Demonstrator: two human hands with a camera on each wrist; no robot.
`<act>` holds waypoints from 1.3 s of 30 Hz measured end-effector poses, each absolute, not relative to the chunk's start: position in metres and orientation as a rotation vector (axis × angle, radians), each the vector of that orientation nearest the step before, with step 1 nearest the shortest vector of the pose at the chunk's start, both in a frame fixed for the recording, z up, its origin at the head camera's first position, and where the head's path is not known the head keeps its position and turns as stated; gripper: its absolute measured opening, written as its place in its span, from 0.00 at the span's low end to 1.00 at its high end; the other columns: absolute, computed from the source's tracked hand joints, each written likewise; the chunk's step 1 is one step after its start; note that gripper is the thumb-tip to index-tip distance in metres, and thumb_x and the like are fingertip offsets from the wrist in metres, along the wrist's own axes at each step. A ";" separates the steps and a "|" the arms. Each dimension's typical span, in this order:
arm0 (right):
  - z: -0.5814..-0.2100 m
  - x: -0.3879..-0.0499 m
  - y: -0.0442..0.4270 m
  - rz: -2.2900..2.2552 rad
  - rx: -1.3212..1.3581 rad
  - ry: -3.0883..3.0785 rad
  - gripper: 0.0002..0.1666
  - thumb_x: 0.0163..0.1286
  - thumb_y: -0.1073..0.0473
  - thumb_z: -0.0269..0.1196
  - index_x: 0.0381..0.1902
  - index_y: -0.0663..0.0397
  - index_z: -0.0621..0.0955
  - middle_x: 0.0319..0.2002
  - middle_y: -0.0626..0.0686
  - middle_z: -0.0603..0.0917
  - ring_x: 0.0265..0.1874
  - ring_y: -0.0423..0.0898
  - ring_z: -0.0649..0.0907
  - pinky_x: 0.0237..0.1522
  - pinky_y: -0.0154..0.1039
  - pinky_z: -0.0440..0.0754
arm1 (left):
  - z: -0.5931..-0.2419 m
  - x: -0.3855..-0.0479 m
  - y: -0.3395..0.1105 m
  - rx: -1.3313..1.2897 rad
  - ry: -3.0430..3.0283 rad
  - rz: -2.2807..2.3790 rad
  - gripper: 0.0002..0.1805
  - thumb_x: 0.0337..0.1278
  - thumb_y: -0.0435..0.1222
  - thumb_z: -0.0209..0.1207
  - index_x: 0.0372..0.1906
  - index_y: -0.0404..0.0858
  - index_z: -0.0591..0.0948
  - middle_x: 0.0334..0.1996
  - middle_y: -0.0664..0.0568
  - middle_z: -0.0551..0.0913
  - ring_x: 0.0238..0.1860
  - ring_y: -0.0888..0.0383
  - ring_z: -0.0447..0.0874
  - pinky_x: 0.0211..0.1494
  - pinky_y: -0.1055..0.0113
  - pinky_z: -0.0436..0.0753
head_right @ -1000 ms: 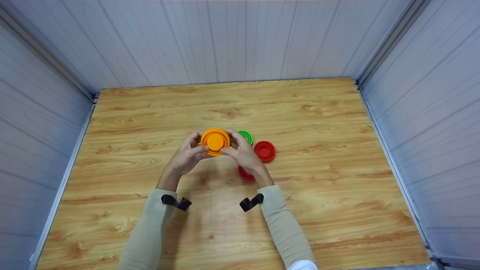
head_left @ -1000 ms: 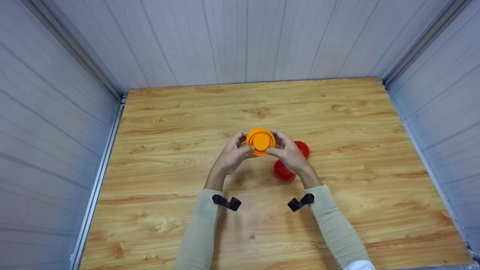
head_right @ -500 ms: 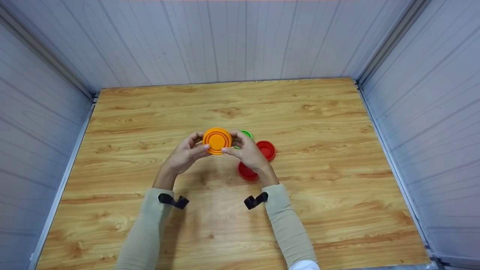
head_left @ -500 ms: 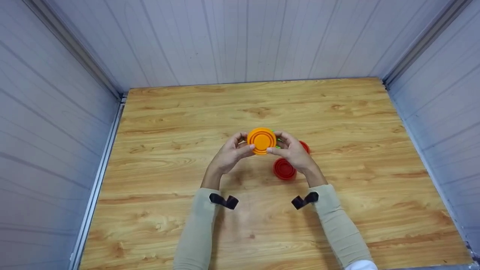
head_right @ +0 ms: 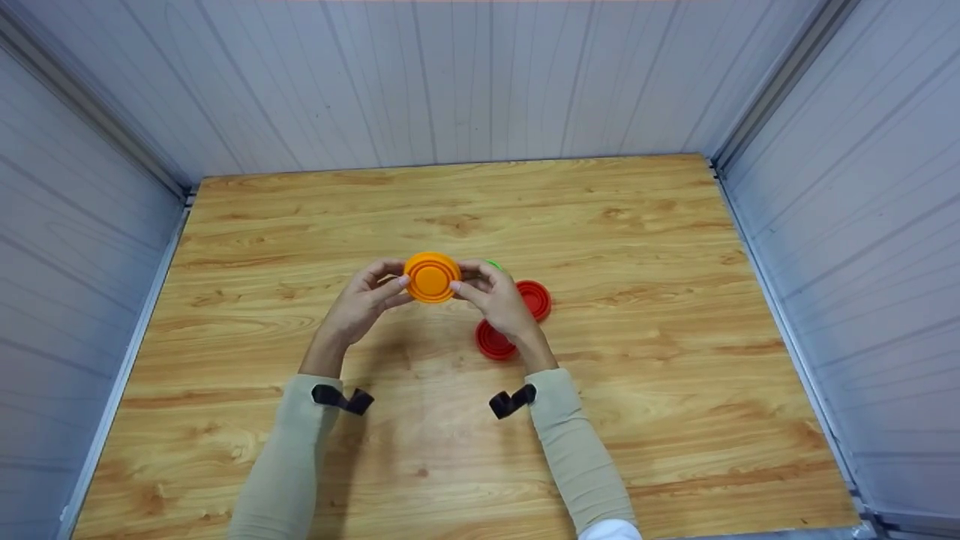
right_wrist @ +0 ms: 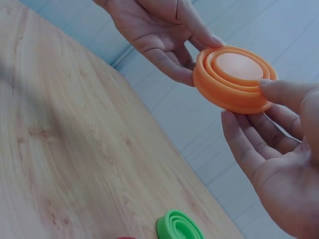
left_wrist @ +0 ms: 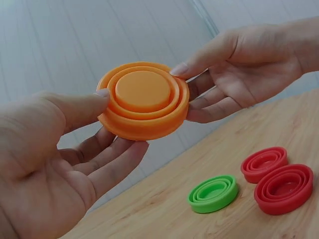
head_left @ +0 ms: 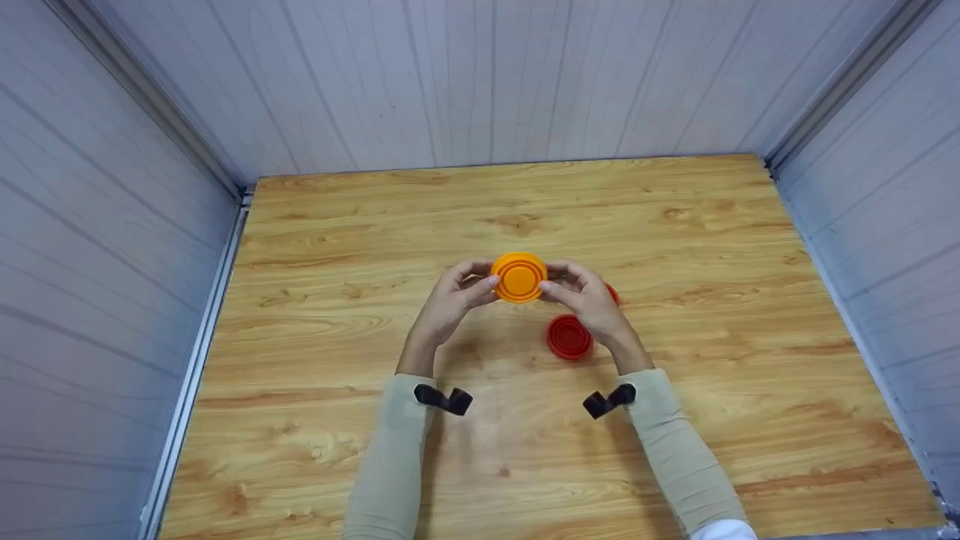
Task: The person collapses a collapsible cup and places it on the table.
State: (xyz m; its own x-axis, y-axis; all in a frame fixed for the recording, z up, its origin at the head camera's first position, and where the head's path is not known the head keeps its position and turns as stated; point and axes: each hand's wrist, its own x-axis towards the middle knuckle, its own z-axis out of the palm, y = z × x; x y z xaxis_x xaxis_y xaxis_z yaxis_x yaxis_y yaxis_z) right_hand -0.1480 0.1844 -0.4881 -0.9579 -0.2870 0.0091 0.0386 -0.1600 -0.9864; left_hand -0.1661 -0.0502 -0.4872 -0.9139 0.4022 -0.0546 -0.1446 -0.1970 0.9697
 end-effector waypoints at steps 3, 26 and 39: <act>-0.489 -0.149 0.185 -2.216 -0.275 1.918 0.23 0.66 0.66 0.62 0.57 0.69 0.73 0.47 0.55 0.80 0.44 0.45 0.83 0.48 0.38 0.84 | -0.488 -0.167 -0.051 0.293 1.791 2.140 0.17 0.62 0.33 0.59 0.55 0.32 0.76 0.45 0.44 0.77 0.46 0.53 0.80 0.54 0.59 0.82; -0.499 -0.152 0.182 -2.217 -0.180 1.941 0.22 0.67 0.63 0.61 0.57 0.67 0.75 0.52 0.59 0.79 0.46 0.49 0.84 0.50 0.41 0.83 | -0.491 -0.168 -0.049 0.180 1.877 2.142 0.14 0.67 0.38 0.54 0.50 0.36 0.82 0.43 0.44 0.79 0.37 0.55 0.83 0.46 0.64 0.85; -0.502 -0.154 0.173 -2.309 -0.091 1.901 0.27 0.63 0.71 0.62 0.59 0.68 0.71 0.51 0.57 0.75 0.45 0.46 0.80 0.47 0.36 0.84 | -0.494 -0.169 -0.050 0.207 1.942 2.112 0.20 0.63 0.33 0.58 0.60 0.42 0.74 0.43 0.44 0.74 0.38 0.53 0.83 0.54 0.46 0.80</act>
State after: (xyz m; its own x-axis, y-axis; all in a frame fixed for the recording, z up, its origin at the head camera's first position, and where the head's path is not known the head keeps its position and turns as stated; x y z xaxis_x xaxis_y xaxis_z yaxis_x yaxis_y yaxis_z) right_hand -0.1535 0.1735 -0.5019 -0.9870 -0.1536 -0.0481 0.0767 -0.1860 -0.9795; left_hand -0.1689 -0.0498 -0.4937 -0.9550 0.2876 -0.0729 -0.0968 -0.0697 0.9929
